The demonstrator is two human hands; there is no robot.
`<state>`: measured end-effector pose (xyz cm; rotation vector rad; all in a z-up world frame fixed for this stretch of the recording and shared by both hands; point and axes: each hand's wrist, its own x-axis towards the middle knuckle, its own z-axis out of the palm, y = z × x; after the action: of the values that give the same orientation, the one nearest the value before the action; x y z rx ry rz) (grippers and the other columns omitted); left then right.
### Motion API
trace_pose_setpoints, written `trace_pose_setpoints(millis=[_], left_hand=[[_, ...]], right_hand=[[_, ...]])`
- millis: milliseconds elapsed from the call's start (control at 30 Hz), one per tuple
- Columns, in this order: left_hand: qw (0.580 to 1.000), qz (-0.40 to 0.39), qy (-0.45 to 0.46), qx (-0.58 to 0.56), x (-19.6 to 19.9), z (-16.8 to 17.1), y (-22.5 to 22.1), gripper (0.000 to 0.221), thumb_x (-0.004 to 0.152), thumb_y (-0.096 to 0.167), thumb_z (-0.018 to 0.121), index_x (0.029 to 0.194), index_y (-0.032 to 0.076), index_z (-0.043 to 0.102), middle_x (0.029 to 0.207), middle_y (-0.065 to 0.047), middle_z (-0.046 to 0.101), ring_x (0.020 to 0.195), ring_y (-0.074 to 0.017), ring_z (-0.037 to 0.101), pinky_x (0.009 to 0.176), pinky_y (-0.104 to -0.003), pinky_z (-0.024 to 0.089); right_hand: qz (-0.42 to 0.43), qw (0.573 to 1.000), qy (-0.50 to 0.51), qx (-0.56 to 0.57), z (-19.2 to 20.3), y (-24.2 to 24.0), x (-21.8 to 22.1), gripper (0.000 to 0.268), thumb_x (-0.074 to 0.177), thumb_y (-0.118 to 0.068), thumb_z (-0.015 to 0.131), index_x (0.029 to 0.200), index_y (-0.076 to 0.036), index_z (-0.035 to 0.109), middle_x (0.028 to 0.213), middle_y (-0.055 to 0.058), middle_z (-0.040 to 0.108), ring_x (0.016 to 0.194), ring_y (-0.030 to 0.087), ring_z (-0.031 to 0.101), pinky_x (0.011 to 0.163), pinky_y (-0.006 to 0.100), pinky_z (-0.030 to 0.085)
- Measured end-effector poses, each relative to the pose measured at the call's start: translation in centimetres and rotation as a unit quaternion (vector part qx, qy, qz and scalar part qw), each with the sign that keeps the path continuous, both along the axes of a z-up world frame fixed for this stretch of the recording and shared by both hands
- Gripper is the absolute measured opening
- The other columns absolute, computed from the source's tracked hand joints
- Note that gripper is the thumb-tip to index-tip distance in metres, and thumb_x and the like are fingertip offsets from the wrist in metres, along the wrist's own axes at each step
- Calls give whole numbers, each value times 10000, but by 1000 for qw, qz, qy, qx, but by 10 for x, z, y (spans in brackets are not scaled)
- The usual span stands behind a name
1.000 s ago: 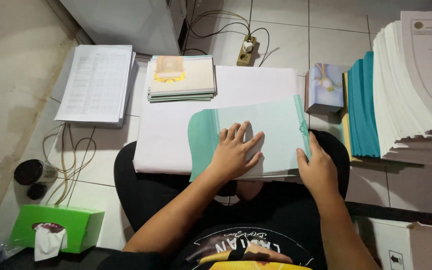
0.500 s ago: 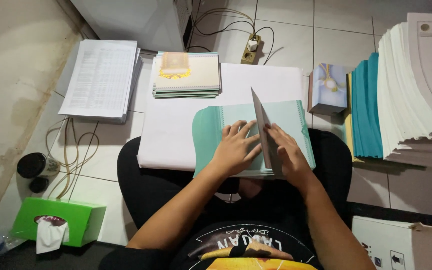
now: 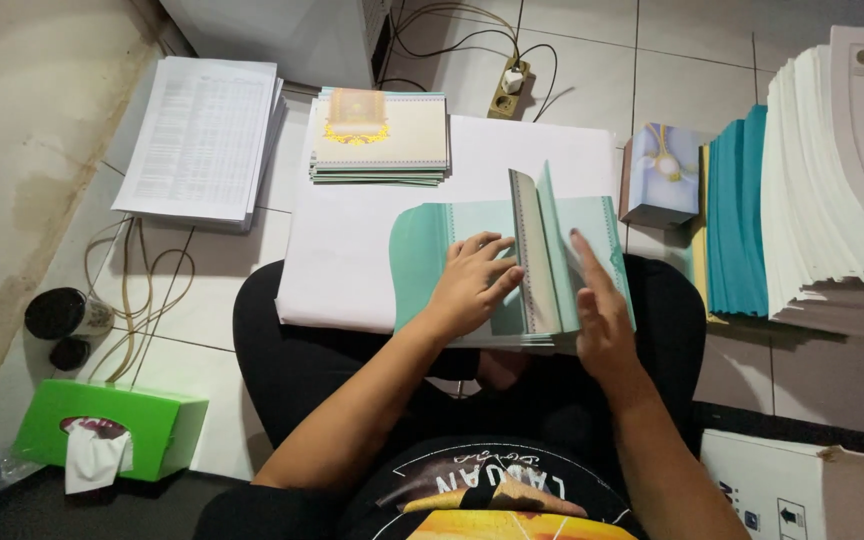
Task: Folding invitation cards and inserting them into decorative envelopes.
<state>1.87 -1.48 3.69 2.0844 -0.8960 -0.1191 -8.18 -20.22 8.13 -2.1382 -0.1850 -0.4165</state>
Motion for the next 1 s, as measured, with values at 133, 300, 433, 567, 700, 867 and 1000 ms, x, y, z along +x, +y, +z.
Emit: trace_pose_setpoints(millis=[133, 300, 433, 567, 700, 867, 1000], left_hand=[[999, 8, 21, -33, 5, -16, 0, 694, 1069, 588, 263, 1132, 73, 723, 1331, -184, 636, 1387, -302, 460, 1138, -502, 235], [935, 39, 153, -317, 14, -39, 5, 770, 913, 139, 514, 1598, -43, 214, 1594, -331, 306, 1498, -466, 254, 1231, -579, 203], [897, 139, 148, -394, 10, -30, 6, 881, 892, 54, 539, 1651, 84, 92, 1517, -162, 378, 1430, -299, 341, 1204, -495, 320], [970, 194, -48, -139, -1, -19, -6, 648, 843, 93, 594, 1480, 67, 478, 1581, -247, 332, 1499, -484, 229, 1219, -625, 151], [960, 140, -173, 168, -5, -28, -25, 562, 956, 349, 533, 1500, 210, 515, 1602, -187, 383, 1513, -416, 291, 1192, -680, 142], [962, 134, -92, 220, -5, -17, -25, 573, 1052, 362, 314, 1595, 186, 355, 1653, -203, 281, 1548, -399, 202, 1207, -655, 36], [960, 115, -78, 243, -7, -7, -23, 598, 1051, 369, 288, 1615, 172, 293, 1658, -236, 236, 1547, -427, 173, 1208, -660, 37]], right_hand=[[-189, 950, -213, -126, 8, 4, -20, 777, 1067, -539, 148, 1487, 58, 414, 1591, 265, 324, 1504, 434, 286, 1229, 581, 219], [-6, 975, -82, -209, -18, 17, 8, 483, 1050, -163, 440, 1504, 1, 469, 1589, 238, 405, 1482, 461, 316, 1182, 548, 269], [20, 938, 30, -346, -74, 0, 23, 571, 1055, -277, 420, 1585, -71, 357, 1658, 161, 325, 1531, 358, 258, 1231, 522, 158], [19, 915, 62, -397, -85, -1, 20, 623, 1082, -384, 327, 1606, -51, 287, 1675, 180, 273, 1530, 349, 259, 1236, 513, 142], [15, 899, 95, -427, -84, -3, 14, 703, 1079, -465, 276, 1625, -32, 188, 1697, 190, 180, 1546, 342, 201, 1241, 495, 129], [24, 892, 97, -440, -87, -5, -7, 668, 1086, -424, 254, 1639, -60, 160, 1701, 163, 178, 1542, 322, 206, 1234, 482, 139], [37, 888, 156, -430, -83, -6, 3, 617, 1087, -344, 264, 1637, -81, 170, 1711, 123, 159, 1547, 299, 194, 1240, 477, 131]])
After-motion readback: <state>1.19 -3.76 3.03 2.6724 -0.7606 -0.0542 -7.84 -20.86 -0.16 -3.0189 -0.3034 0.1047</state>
